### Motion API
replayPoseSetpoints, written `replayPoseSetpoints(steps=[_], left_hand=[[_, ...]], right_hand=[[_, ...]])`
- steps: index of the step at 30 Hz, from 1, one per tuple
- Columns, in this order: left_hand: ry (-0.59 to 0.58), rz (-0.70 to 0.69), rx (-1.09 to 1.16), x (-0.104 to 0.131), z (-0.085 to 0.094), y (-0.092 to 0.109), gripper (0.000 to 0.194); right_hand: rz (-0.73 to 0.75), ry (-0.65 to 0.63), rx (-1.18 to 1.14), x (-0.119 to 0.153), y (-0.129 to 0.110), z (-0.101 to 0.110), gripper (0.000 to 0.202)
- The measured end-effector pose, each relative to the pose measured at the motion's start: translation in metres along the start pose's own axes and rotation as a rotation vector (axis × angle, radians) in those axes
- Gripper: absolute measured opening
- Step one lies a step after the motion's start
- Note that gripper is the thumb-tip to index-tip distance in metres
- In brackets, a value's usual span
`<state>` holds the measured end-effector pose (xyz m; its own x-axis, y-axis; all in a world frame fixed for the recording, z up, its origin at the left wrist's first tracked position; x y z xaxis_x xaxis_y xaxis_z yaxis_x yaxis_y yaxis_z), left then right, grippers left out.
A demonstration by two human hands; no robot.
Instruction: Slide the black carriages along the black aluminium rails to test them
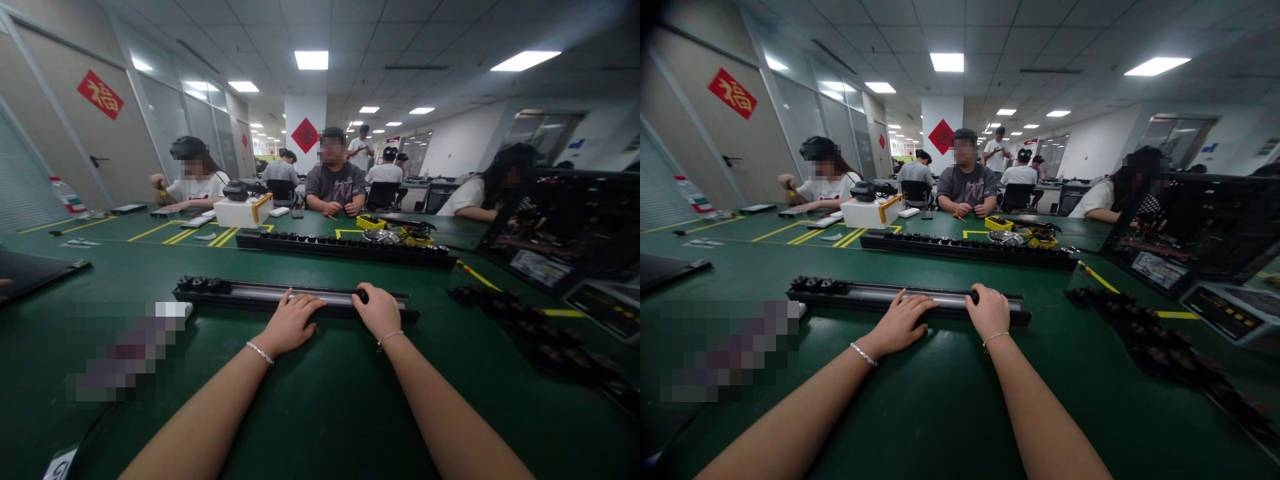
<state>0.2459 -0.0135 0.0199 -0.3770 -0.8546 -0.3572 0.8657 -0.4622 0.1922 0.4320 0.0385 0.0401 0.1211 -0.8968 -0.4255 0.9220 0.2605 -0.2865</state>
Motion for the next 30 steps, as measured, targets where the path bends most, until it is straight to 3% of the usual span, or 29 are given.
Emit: replayPoseSetpoints(steps=[30], left_hand=[[0.007,-0.011,-0.004,0.0,0.001,-0.001,0.053]], right_hand=[[-0.254,-0.094,0.099,-0.001,0.033,0.009,0.035]])
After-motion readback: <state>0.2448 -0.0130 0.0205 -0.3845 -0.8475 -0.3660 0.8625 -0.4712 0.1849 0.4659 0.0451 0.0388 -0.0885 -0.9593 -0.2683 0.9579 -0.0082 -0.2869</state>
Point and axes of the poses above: each hand's wrist, its own x-axis away from the middle knuckle, its own z-axis out of the back of the hand, y = z × x, the point moved 7 cm from there along -x, towards the middle knuckle, and after that the axes turned 5 degrees about z, right-handed, at the moved point
